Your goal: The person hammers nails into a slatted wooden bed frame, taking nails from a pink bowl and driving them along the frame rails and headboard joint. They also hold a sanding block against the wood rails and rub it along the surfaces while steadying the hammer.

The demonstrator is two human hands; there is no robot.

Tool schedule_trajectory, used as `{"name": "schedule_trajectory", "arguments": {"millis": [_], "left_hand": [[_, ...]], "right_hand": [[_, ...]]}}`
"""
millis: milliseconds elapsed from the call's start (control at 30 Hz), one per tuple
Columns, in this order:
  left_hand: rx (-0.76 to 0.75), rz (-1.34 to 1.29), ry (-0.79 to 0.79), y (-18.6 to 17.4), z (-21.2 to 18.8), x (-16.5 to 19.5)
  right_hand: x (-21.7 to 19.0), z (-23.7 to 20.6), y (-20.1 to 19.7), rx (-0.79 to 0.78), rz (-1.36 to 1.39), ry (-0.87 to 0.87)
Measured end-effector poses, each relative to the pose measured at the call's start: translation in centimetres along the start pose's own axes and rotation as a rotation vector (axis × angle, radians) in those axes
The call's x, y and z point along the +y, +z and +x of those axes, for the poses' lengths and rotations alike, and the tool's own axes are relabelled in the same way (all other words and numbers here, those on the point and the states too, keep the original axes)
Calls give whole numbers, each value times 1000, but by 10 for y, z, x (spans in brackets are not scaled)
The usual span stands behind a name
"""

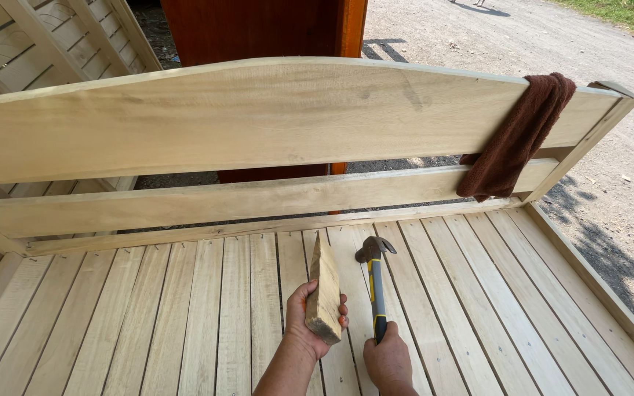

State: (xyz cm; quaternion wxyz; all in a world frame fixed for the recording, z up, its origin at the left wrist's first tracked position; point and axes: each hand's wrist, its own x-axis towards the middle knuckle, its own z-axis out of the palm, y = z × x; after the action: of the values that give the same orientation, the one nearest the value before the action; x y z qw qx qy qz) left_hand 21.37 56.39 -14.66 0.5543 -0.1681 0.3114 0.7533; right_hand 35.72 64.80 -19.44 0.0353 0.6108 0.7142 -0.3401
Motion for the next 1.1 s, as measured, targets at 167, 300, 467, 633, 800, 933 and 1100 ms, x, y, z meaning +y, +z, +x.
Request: {"name": "schedule_trajectory", "arguments": {"millis": [167, 300, 467, 633, 800, 933, 1100], "left_hand": [[3, 59, -66, 0, -2, -12], [30, 59, -147, 1, 2, -27], [-1, 67, -130, 6, 8, -31], [8, 309, -96, 25, 13, -39], [78, 356, -99, 38, 17, -43], [114, 413, -37, 44, 21, -36], [242, 437, -60, 60, 21, -44]], "right_hand": [[10, 15, 10, 62, 15, -46], [21, 26, 17, 95, 56, -86], [23, 26, 2, -44, 297, 29], [19, 20, -47, -164, 383, 103], [15, 5, -70, -181, 407, 155], [12, -2, -78, -197, 366, 159], [8, -2, -84, -202, 333, 138]]}}
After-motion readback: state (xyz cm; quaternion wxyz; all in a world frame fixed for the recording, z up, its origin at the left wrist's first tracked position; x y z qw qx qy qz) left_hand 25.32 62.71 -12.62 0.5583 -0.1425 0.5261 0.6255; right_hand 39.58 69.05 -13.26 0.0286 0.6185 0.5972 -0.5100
